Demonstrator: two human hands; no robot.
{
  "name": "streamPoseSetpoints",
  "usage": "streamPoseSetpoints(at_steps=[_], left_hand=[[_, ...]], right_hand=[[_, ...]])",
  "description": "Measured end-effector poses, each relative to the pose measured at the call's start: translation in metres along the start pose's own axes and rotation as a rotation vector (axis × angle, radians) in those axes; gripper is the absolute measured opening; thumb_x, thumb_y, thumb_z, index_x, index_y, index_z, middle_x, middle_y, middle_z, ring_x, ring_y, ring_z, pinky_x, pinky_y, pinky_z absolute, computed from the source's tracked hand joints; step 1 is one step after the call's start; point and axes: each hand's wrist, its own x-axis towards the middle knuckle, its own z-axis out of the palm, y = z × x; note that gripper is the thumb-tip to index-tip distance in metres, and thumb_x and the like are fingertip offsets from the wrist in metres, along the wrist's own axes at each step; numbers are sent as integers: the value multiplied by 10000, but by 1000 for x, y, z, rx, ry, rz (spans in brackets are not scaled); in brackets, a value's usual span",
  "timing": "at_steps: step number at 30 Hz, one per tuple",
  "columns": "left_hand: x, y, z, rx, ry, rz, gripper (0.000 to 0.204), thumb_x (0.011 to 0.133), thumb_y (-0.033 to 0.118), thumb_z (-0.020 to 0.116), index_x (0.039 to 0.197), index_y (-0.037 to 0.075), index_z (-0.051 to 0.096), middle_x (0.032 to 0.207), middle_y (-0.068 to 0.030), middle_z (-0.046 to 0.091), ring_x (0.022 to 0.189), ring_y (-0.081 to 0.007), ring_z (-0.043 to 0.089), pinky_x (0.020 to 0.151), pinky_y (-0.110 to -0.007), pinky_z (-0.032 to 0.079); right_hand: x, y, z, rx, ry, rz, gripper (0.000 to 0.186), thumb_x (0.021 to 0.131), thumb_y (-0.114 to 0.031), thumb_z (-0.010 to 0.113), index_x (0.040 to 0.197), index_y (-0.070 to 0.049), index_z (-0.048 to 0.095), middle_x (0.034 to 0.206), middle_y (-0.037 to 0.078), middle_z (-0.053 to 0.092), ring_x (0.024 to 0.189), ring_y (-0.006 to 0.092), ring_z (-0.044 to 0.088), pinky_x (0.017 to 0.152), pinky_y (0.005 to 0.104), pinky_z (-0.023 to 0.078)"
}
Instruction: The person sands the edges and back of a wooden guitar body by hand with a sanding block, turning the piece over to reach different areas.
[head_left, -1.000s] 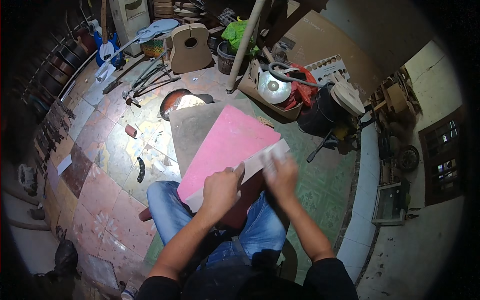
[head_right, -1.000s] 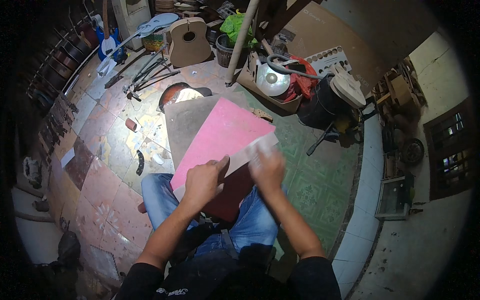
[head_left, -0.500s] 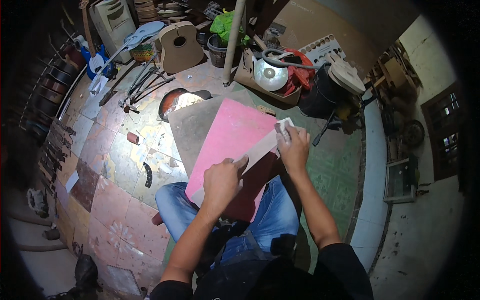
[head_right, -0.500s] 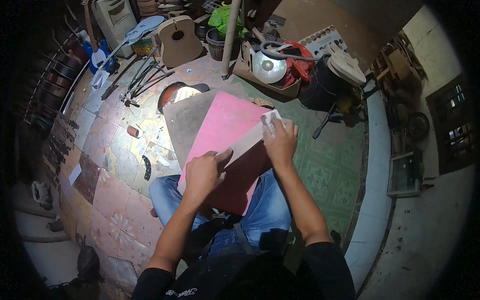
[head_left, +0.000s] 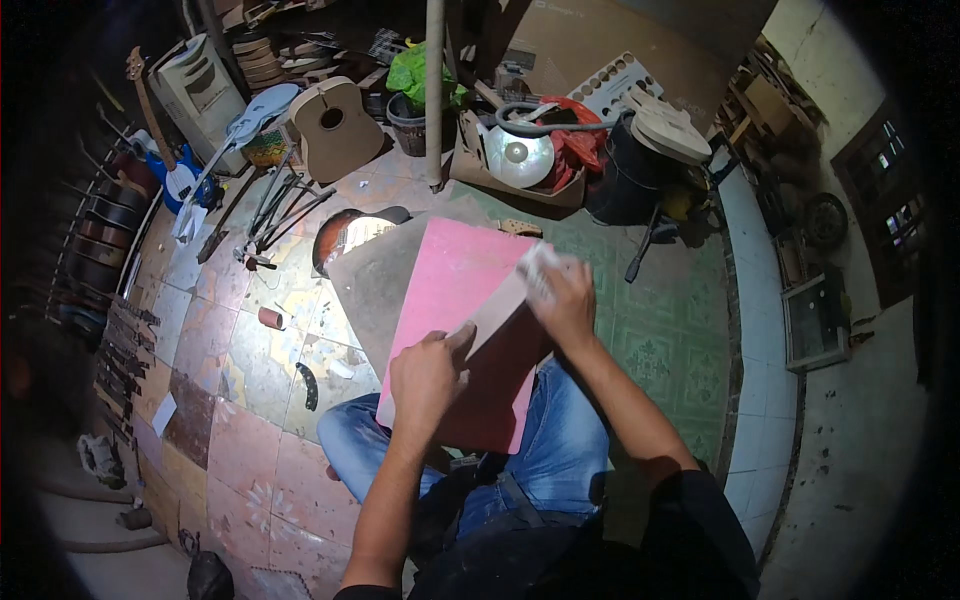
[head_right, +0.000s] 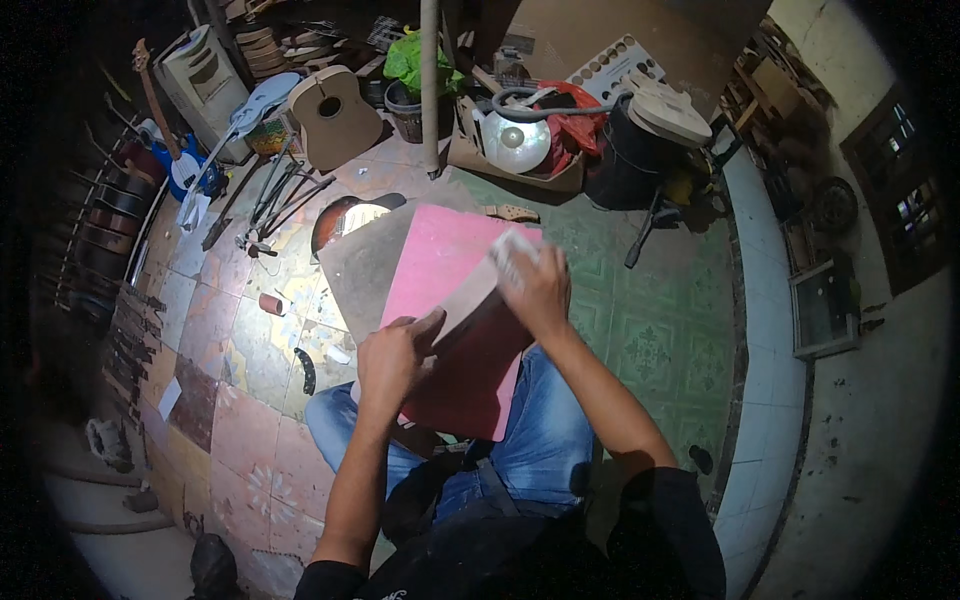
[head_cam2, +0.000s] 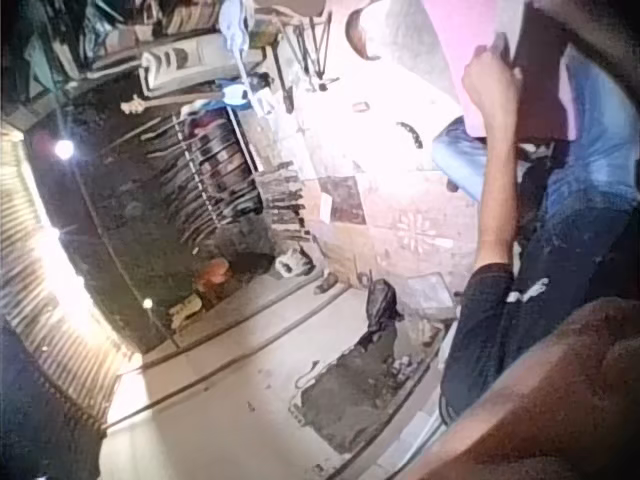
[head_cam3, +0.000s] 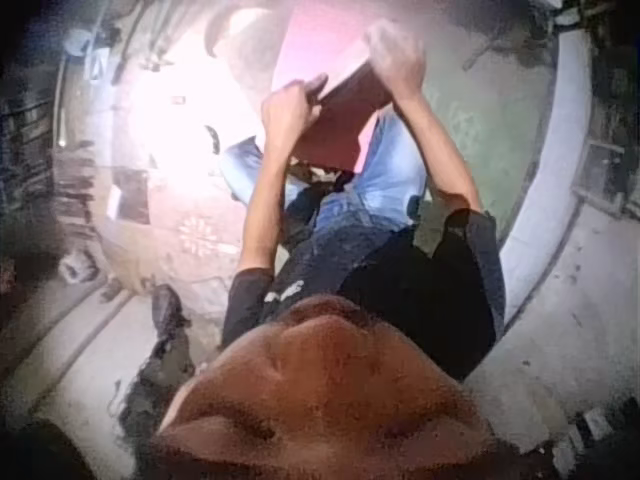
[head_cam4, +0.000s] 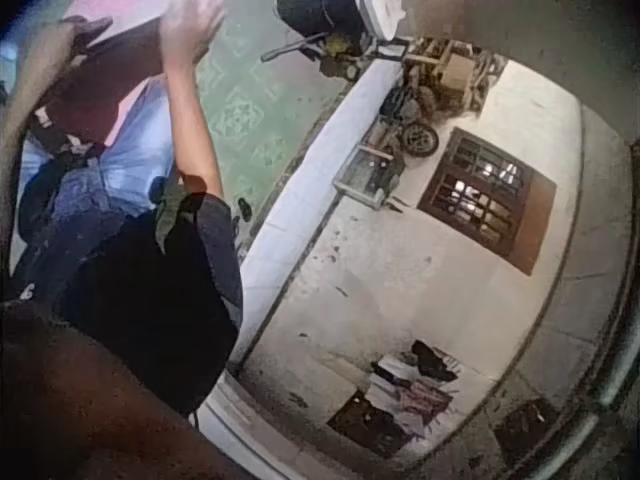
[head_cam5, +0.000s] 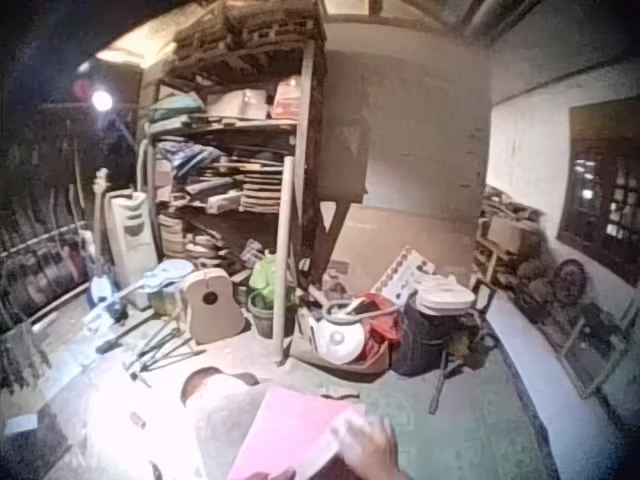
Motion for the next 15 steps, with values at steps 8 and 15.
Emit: streamPoseSetpoints(at_steps=[8,15], left_hand=[[11,-17,-3,40,-65,-12,617,710,153,779,1300,293,666,970,-100,705,860,-362,702,742,-468,559],[18,-31,-7,69,-52,32,557,757,148,763,1290,284,672,920,-102,700,796,-356,706,705,-476,558]], right_hand=[[-12,-3,21,65,143,-194,387,763,-182,831,1135,-115,750,991,143,624,898,372,597,773,484,487],[-40,-13,61,225,211,-238,467,729,-145,864,1161,-136,686,1098,144,630,1112,339,610,875,475,485]])
